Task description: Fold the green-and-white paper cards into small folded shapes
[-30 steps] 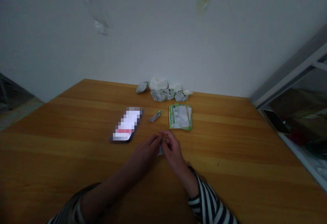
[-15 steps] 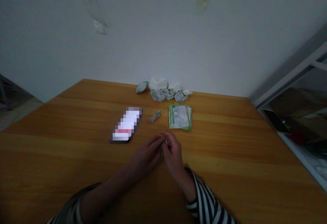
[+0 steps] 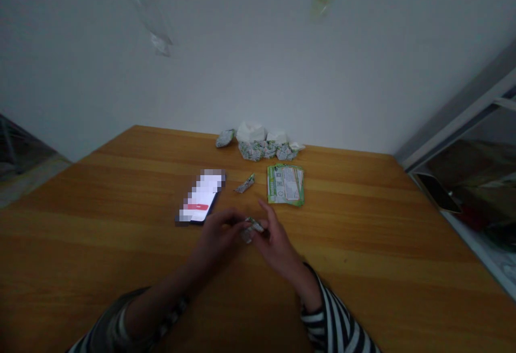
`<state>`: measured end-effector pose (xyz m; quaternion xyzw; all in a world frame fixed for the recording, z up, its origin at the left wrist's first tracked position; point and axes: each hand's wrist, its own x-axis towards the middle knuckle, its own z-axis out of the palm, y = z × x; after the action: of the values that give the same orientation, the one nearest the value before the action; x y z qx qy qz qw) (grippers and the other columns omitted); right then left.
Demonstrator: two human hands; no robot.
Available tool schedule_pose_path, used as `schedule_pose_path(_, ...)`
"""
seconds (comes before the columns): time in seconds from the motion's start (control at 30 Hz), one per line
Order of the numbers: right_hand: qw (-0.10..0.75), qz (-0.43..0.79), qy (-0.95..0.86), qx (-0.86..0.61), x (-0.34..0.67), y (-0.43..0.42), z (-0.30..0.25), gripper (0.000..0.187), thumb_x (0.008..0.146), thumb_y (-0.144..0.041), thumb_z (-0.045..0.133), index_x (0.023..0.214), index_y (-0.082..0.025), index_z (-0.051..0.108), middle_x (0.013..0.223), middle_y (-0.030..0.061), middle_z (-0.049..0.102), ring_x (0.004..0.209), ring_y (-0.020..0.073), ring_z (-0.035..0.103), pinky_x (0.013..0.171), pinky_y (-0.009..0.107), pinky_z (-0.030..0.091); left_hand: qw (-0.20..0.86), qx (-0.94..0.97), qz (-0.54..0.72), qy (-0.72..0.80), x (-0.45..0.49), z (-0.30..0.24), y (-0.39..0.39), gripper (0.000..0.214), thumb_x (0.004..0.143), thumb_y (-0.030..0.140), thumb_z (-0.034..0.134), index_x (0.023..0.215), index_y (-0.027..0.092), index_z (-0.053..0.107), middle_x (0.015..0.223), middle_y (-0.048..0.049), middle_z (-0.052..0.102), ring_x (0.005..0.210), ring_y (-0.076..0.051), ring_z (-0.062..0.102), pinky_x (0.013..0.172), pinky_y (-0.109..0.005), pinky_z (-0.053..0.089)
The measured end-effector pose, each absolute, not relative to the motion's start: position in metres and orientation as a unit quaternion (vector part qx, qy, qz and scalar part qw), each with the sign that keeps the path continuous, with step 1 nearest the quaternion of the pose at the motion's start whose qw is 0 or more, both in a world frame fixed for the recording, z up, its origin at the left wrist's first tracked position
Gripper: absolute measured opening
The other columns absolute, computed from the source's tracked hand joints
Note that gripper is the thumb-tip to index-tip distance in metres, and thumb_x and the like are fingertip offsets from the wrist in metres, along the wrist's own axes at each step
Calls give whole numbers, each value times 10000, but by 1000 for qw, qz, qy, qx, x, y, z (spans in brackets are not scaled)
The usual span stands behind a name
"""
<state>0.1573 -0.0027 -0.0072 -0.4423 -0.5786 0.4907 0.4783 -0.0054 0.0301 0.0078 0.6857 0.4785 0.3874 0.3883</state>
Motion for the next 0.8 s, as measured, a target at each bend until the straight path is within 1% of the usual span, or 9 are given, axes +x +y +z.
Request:
schedule_pose_path(0.03,487,491,-567,-447,158,-1,-9,552,837,-301,610,1351,-251,415,815,-1,675,772,173,649,685,277,515,402,665,404,482,-5,8,30,128,779,282,666,735,163,677,708,-25,680,666,-168,616,618,-260,464)
schedule_pose_path(0.1,496,472,-558,-469,160,4,-14,290,820,-324,626,1092,-223,621,761,0,666,705,167,637,613,249,496,424,642,422,479,-4,8,30,142,765,300,683,734,162,664,712,-18,680,671,-164,620,626,-257,476)
schedule_pose_path(0.13,494,459,-560,-482,161,6,-16,192,818,-334,624,959,-209,664,718,-1,655,641,156,617,559,233,474,431,642,423,473,-4,8,30,141,765,301,683,744,163,665,726,-17,681,687,-165,624,643,-259,482)
schedule_pose_path(0.2,491,437,-560,-505,164,8,-20,163,821,-345,616,809,-194,677,630,-13,621,517,131,553,461,212,412,437,656,416,454,-3,9,30,128,781,296,668,798,170,681,782,-25,687,743,-170,632,691,-269,490)
schedule_pose_path(0.3,485,433,-557,-517,165,8,-21,159,821,-340,613,807,-195,676,584,-26,601,445,114,510,415,204,381,424,681,413,430,-2,11,30,155,824,306,620,857,177,698,828,-38,679,784,-173,626,721,-274,484)
schedule_pose_path(0.5,455,396,-620,-501,158,0,-13,137,845,-273,592,847,-210,714,589,-22,627,485,123,559,467,211,413,330,732,406,436,-5,10,28,159,831,288,617,733,165,644,695,-11,600,668,-142,561,632,-244,427)
schedule_pose_path(0.63,482,388,-598,-509,155,-1,-12,122,832,-240,613,823,-213,732,597,-11,659,503,137,595,488,225,446,309,745,412,423,-6,11,25,128,834,225,609,731,167,659,696,-13,584,678,-145,559,627,-241,414)
schedule_pose_path(0.73,541,339,-586,-499,159,2,-12,149,803,-163,615,824,-228,747,793,29,731,726,178,672,670,276,524,312,745,424,409,-7,12,27,133,824,268,636,897,186,710,865,-44,606,834,-176,571,738,-269,438)
schedule_pose_path(0.8,564,314,-587,-489,163,5,-11,191,793,-130,602,842,-235,754,915,47,736,873,197,671,796,318,523,325,748,411,408,-9,12,31,296,836,302,622,1118,224,672,965,-57,601,916,-195,558,803,-296,436)
